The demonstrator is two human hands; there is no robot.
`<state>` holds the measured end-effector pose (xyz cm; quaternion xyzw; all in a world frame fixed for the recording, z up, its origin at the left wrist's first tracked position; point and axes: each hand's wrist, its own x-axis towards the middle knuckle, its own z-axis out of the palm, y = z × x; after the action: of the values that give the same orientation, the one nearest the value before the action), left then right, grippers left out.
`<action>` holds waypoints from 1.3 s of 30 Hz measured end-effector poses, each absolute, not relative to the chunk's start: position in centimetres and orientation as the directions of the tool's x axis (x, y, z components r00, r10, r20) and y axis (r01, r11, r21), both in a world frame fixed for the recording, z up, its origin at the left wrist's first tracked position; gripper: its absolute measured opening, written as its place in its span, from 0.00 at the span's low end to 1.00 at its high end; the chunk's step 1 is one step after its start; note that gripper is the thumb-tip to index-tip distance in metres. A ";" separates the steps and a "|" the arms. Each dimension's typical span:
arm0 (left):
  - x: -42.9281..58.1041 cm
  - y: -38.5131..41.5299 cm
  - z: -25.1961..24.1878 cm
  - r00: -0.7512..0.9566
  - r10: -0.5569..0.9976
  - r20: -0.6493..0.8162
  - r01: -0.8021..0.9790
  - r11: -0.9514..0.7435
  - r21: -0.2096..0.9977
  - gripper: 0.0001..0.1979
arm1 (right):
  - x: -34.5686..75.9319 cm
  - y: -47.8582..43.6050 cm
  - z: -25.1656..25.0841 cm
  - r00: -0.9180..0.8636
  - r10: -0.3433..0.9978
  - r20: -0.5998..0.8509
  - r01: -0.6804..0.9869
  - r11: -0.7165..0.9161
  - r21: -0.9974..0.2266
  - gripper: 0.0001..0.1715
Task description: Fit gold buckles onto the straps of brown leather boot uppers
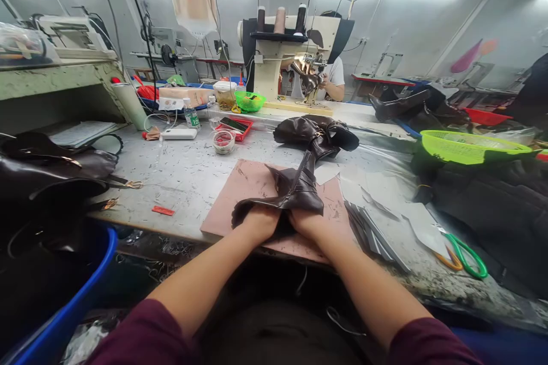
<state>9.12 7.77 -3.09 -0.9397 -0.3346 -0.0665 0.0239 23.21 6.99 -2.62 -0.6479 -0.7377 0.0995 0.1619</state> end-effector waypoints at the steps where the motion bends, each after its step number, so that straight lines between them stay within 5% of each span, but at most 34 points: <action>1: 9.1 8.1 -3.4 0.752 0.643 0.147 0.649 -0.761 0.007 0.17 | 23.6 6.8 -2.9 -0.150 0.983 0.108 0.923 0.178 -0.341 0.33; 15: 4.0 3.4 -4.7 0.866 0.451 0.216 0.462 -0.887 0.000 0.19 | 24.5 2.0 -4.7 -0.497 0.865 0.068 0.815 0.493 -0.305 0.26; 21: 2.0 1.2 -1.9 0.802 0.453 0.389 0.482 -0.876 0.026 0.11 | 23.9 -3.5 -4.1 -0.622 0.778 0.088 0.666 0.584 -0.464 0.22; 23: 2.3 1.9 -0.7 0.695 0.471 0.544 0.571 -0.821 -0.019 0.11 | 23.4 -4.2 -3.7 -0.590 0.798 0.126 0.605 0.540 -0.585 0.17; 26: 2.9 3.5 0.7 0.570 0.537 0.622 0.698 -0.716 -0.021 0.24 | 22.4 -3.5 -3.5 -0.290 0.939 0.184 0.495 0.312 -0.811 0.16; 28: 3.2 5.0 1.8 0.490 0.648 0.583 0.784 -0.620 0.029 0.26 | 21.8 -2.2 -3.4 -0.124 0.983 0.132 0.322 0.166 -0.932 0.24; 31: 3.8 7.3 3.5 0.491 0.802 0.340 0.804 -0.567 0.177 0.17 | 21.4 0.2 -2.4 -0.122 0.992 0.018 0.155 0.037 -0.987 0.36; 34: 5.7 8.4 4.0 0.549 0.827 0.121 0.614 -0.498 0.613 0.10 | 21.4 2.4 0.4 -0.049 0.995 0.087 0.329 0.098 -0.939 0.42; 36: 8.0 7.8 3.1 0.377 0.920 0.104 0.239 -0.205 0.949 0.12 | 21.3 3.4 2.5 -0.030 0.975 0.220 0.583 0.195 -0.789 0.44; 37: 9.2 7.1 2.2 0.248 0.969 0.012 -0.049 0.000 0.999 0.13 | 21.2 3.8 3.3 -0.062 0.965 0.254 0.714 0.221 -0.664 0.43; 38: 10.4 6.2 1.3 0.163 0.969 -0.183 -0.367 0.232 0.901 0.13 | 21.0 4.1 3.7 -0.113 0.963 0.244 0.818 0.230 -0.527 0.42; 39: 11.4 5.1 0.2 0.159 0.945 -0.286 -0.451 0.327 0.830 0.15 | 20.8 4.2 3.8 -0.161 0.967 0.198 0.886 0.230 -0.402 0.39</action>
<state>11.41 5.15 0.25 -0.2973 -0.4153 -0.4982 -0.7007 20.81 4.20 3.83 -0.6130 -0.7558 0.0966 0.2091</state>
